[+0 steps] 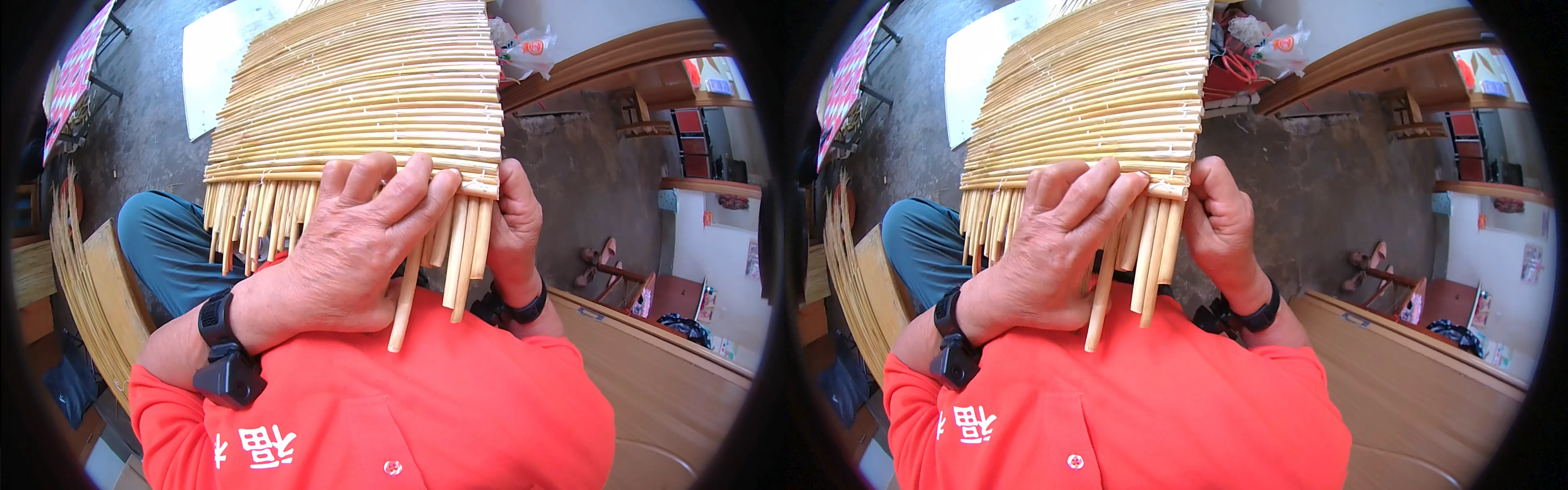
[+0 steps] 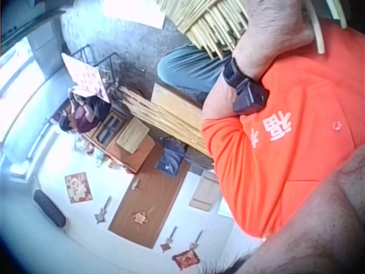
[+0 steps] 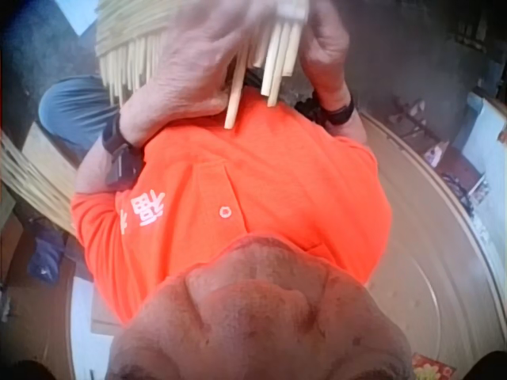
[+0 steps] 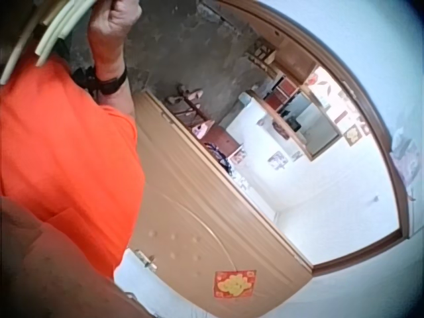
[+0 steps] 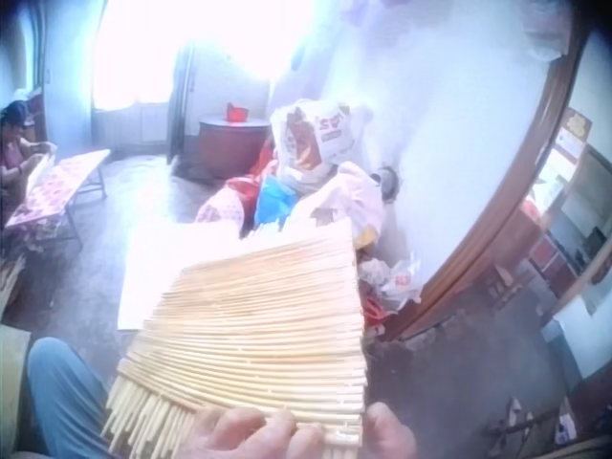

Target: Assembling a bamboo mat by sewing bamboo poles together with a needle and thread.

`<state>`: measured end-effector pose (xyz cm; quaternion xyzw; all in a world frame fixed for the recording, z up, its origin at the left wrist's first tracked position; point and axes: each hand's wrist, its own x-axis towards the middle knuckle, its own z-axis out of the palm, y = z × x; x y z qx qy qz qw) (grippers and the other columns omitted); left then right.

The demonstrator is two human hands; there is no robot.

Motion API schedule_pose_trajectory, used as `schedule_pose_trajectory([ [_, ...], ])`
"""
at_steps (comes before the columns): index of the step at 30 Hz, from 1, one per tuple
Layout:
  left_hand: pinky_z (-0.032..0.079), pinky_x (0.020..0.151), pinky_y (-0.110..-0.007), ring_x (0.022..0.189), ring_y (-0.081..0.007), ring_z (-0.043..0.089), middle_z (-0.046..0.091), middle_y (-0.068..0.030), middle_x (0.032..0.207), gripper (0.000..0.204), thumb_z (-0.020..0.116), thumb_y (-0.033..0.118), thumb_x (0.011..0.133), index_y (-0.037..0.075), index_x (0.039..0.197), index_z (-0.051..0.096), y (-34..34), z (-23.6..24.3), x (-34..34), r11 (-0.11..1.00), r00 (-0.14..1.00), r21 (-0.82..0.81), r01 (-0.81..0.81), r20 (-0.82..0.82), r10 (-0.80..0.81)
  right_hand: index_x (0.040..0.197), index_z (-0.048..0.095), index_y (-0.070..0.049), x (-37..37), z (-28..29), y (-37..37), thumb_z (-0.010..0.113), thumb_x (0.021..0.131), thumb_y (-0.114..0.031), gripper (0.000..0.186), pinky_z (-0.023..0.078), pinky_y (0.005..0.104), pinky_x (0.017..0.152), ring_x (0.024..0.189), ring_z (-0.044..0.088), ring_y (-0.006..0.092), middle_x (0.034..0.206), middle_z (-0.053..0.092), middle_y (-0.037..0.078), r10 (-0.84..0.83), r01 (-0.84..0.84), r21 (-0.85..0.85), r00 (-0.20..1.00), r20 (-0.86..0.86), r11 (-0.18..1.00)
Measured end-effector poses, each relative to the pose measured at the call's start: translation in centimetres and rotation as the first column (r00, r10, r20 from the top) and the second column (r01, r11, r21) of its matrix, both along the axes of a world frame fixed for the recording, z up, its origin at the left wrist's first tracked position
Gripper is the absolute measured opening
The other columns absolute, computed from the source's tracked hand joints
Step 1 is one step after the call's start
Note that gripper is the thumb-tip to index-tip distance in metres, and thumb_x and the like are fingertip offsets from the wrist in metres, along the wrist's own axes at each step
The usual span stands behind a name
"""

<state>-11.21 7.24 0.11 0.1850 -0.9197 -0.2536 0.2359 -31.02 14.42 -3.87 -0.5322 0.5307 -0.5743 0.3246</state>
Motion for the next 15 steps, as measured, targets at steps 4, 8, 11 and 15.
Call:
schedule_pose_trajectory([
  [4,0.032,0.089,-0.044,0.106,-0.0332,0.043,0.043,-0.0145,0.125,0.091,0.074,0.02,0.052,0.003,0.135,0.041,-0.2,-0.3,-0.3,1.0,1.0,0.0,0.002,-0.029,-0.002,0.105,0.05,-0.002,0.3,0.9,-0.5,0.044,0.095,0.004,0.013,0.049,0.0217,0.073,0.088,0.059,0.0057,0.096,0.065,0.007,0.056,-0.067,0.065,0.986,0.157,0.996],
  [8,0.032,0.09,-0.045,0.108,-0.0341,0.043,0.045,-0.0145,0.121,0.093,0.075,0.019,0.05,0.003,0.135,0.041,-0.5,-0.6,-0.3,1.0,0.995,0.015,-0.024,-0.092,0.026,0.116,0.042,0.0,-0.5,2.6,-0.7,0.047,0.097,-0.017,0.025,0.046,0.0199,0.064,0.077,0.057,0.0051,0.093,0.062,0.006,0.087,-0.151,0.163,0.935,0.344,0.975],
  [11,0.032,0.091,-0.045,0.11,-0.0349,0.043,0.045,-0.015,0.121,0.092,0.076,0.02,0.051,0.003,0.134,0.041,-0.4,-1.0,-0.5,0.999,0.988,0.03,-0.032,-0.149,0.036,0.121,0.038,0.003,-0.5,3.6,-0.8,0.05,0.097,-0.035,0.046,0.04,0.0179,0.053,0.066,0.052,0.004,0.089,0.061,0.005,0.076,-0.128,0.187,0.961,0.264,0.974],
  [15,0.032,0.097,-0.045,0.113,-0.0373,0.042,0.044,-0.0177,0.125,0.088,0.075,0.017,0.054,0.003,0.134,0.041,0.0,-1.6,-0.4,0.997,0.982,0.046,-0.055,-0.18,0.062,0.124,0.036,0.003,0.3,4.1,-1.2,0.05,0.097,-0.031,0.047,0.046,0.0191,0.056,0.074,0.058,0.0061,0.094,0.063,0.007,-0.027,-0.012,0.25,0.988,0.152,0.968],
])
